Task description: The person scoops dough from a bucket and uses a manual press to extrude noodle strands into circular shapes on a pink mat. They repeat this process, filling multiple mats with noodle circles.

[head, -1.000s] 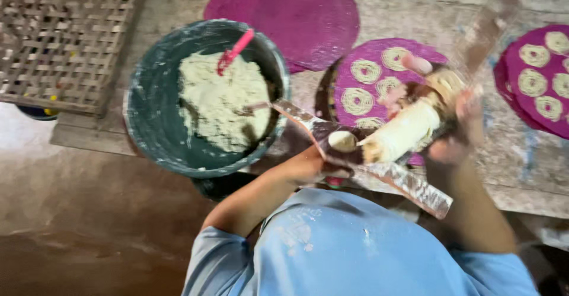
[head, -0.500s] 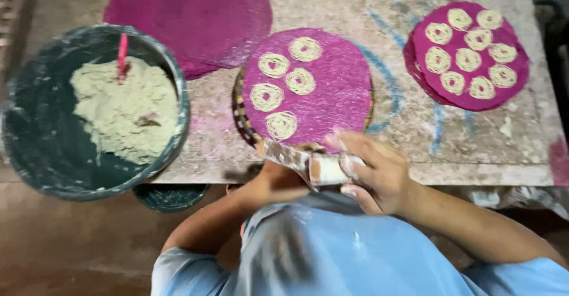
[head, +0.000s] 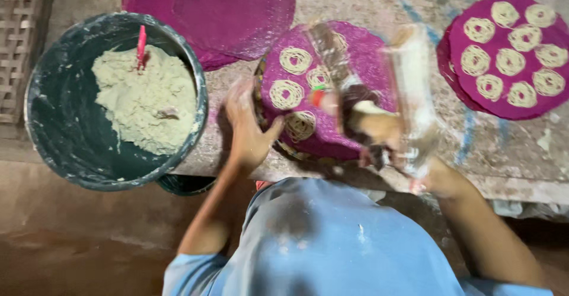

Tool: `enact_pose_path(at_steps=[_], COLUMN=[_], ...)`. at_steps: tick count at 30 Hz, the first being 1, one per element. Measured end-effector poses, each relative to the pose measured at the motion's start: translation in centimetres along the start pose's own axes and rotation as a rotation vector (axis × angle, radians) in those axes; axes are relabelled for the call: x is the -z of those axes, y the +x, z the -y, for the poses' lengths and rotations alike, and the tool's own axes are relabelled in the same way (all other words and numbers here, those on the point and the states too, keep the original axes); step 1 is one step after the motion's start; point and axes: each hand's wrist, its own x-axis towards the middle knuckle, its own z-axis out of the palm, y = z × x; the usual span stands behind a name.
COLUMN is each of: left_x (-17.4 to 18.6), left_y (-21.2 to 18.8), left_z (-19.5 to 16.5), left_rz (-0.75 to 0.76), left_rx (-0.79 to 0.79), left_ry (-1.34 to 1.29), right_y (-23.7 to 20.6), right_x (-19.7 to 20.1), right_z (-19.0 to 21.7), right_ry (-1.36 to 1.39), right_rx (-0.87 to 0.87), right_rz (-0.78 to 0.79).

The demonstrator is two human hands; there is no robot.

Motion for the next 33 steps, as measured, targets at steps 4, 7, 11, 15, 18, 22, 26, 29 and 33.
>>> enact_pose_path(at_steps=[4, 7, 11, 15, 18, 22, 26, 29, 33], left_x=[-6.2, -8.3, -7.2, -6.5, -7.1, -8.1, -6.9, -5.8, -6.0], left_y=[-4.0, -4.3, 3.1, 9.9, 12.4, 12.9, 11.3, 10.5, 10.4], left_z=[6.2, 8.5, 11.6, 13.2, 12.4, 8.1, 3.6, 1.5, 0.7], left_rz=[0.065, -0.03, 0.333, 0.321, 0.493, 0.285, 0.786, 0.748, 0.564], left_rx=[0.478, 0.305, 0.834, 0.301, 0.441, 0.223, 0.05, -0.04, 0.036], left_ry=[-0.764, -0.636, -0.302, -0.002, -0.033, -0.746, -2.219, -2.127, -2.167], right_y=[0.1, 0.0, -0.1, 1.2, 3.0, 4.7, 4.8, 4.3, 5.0], right_x=[0.0, -0.5, -1.0, -1.1, -1.5, -2.0, -2.1, -1.2, 0.5], right_z=[1.7, 3.3, 4.0, 3.8, 3.9, 3.9, 3.6, 4.2, 6.4], right_ry=[0.0, -0.015, -0.003, 0.0, 0.017, -0.003, 0.139, 0.045, -0.232], right_rx=[0.036, 0.047, 0.046, 0.041, 0.022, -0.088, -0.308, -0.604, -0.558], right_rz=[-0.096, -0.154, -0.198, -0.228, -0.232, -0.117, 0.066, -0.03, 0.128])
